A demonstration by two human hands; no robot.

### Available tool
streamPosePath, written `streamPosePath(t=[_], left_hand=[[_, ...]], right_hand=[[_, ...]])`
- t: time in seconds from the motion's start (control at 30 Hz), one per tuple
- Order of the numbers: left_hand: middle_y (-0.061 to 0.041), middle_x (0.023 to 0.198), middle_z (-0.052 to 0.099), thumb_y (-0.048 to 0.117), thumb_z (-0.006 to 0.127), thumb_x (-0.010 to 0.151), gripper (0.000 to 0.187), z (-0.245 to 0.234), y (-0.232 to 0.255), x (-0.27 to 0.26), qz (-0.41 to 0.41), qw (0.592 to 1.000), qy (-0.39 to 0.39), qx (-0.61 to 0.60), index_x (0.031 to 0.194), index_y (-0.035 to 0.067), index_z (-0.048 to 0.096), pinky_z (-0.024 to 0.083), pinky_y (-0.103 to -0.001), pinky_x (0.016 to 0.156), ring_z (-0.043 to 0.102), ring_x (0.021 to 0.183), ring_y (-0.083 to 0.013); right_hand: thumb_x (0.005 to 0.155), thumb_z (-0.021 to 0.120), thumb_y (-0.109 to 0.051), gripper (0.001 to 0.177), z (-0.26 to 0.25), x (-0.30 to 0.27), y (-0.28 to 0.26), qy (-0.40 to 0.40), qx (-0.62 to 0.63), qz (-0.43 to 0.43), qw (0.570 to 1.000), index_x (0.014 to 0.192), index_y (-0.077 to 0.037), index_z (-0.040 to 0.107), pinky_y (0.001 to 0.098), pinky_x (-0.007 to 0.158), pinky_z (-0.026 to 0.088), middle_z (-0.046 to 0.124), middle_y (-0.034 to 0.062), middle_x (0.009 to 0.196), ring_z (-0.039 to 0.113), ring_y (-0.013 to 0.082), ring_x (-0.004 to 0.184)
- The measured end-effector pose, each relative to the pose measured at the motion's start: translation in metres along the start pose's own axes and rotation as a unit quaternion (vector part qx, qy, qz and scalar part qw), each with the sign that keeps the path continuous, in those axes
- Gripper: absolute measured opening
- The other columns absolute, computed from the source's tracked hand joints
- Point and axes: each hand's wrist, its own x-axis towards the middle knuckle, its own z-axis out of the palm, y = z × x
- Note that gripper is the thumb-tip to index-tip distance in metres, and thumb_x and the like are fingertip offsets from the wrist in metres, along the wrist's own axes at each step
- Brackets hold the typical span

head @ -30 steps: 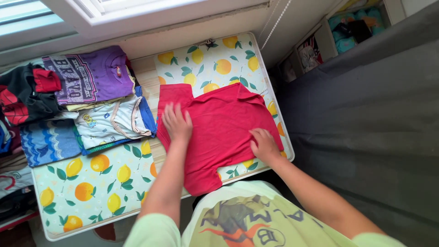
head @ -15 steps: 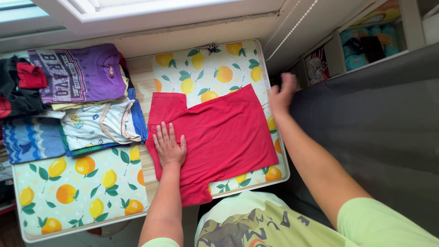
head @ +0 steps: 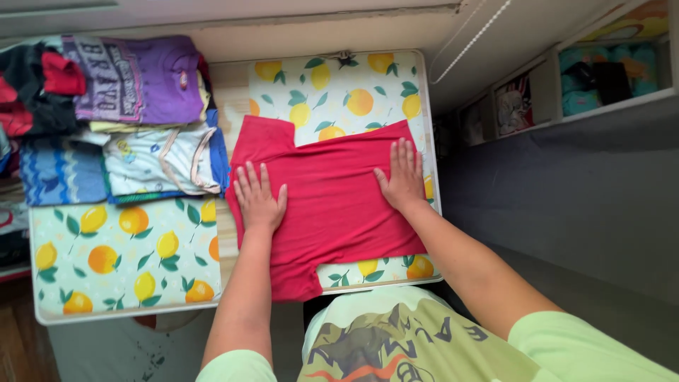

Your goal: The person folds several t-shirts one by one on a lemon-patterned folding board and places each folded shirt into a drawer on a nearby chair. The shirts handled include a beige, a white, a pink, and a red t-shirt.

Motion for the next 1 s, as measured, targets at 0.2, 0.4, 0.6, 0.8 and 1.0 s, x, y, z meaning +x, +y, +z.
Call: streamPosePath(t=[0.2, 0.4, 0.6, 0.8, 1.0], left_hand=[[-0.021, 0.172, 0.025, 0.047, 0.049, 0.107, 0.07, -0.011, 0.02, -0.061, -0.01, 0.999, 0.036, -0.007, 0.162, 0.006, 0.036, 0.011, -0.056, 0.134, 0.016, 0.163, -0.0369], [-0.027, 0.167, 0.017, 0.057, 0.05, 0.096, 0.085, -0.021, 0.028, -0.138, -0.056, 0.998, 0.002, 0.016, 0.161, 0.007, 0.028, 0.009, -0.057, 0.125, 0.013, 0.156, -0.0416], [-0.027, 0.167, 0.018, 0.057, 0.052, 0.097, 0.085, -0.016, 0.019, -0.143, -0.035, 0.999, 0.007, 0.007, 0.16, 0.006, 0.029, 0.01, -0.056, 0.125, 0.014, 0.156, -0.042], [-0.014, 0.141, 0.053, 0.027, 0.068, 0.093, 0.048, -0.045, -0.012, -0.201, -0.011, 0.998, 0.051, -0.026, 0.137, 0.01, 0.057, 0.032, -0.051, 0.122, 0.045, 0.14, -0.034], [-0.008, 0.127, 0.06, 0.013, 0.071, 0.076, 0.042, -0.082, -0.021, -0.249, 0.092, 0.994, -0.006, -0.052, 0.117, 0.011, 0.063, 0.039, -0.047, 0.111, 0.053, 0.13, -0.0276]], right_hand=[[0.099, 0.055, -0.034, 0.077, -0.008, -0.058, -0.031, 0.055, 0.051, -0.118, 0.99, 0.162, -0.002, 0.026, 0.0562, 0.129, 0.011, 0.022, 0.0236, 0.169, 0.015, 0.0415, 0.159], [0.098, 0.053, -0.048, 0.079, -0.005, -0.136, -0.02, -0.052, 0.001, -0.218, 0.975, 0.158, -0.003, 0.03, 0.0473, 0.126, 0.008, 0.024, 0.0174, 0.167, 0.016, 0.0304, 0.157], [0.095, 0.05, -0.054, 0.086, -0.016, -0.146, 0.023, -0.057, -0.033, -0.183, 0.981, 0.157, 0.0, 0.025, 0.0459, 0.124, 0.006, 0.019, 0.0187, 0.165, 0.011, 0.0301, 0.155], [0.092, 0.067, -0.023, 0.043, -0.041, -0.168, 0.05, 0.002, 0.11, -0.23, 0.967, 0.133, -0.007, 0.063, 0.0449, 0.124, 0.033, 0.058, 0.0109, 0.145, 0.045, 0.0294, 0.146], [0.082, 0.074, -0.017, 0.026, -0.068, -0.195, 0.067, -0.005, 0.102, -0.235, 0.967, 0.106, -0.007, 0.073, 0.0443, 0.113, 0.04, 0.066, 0.0072, 0.127, 0.054, 0.0264, 0.134]])
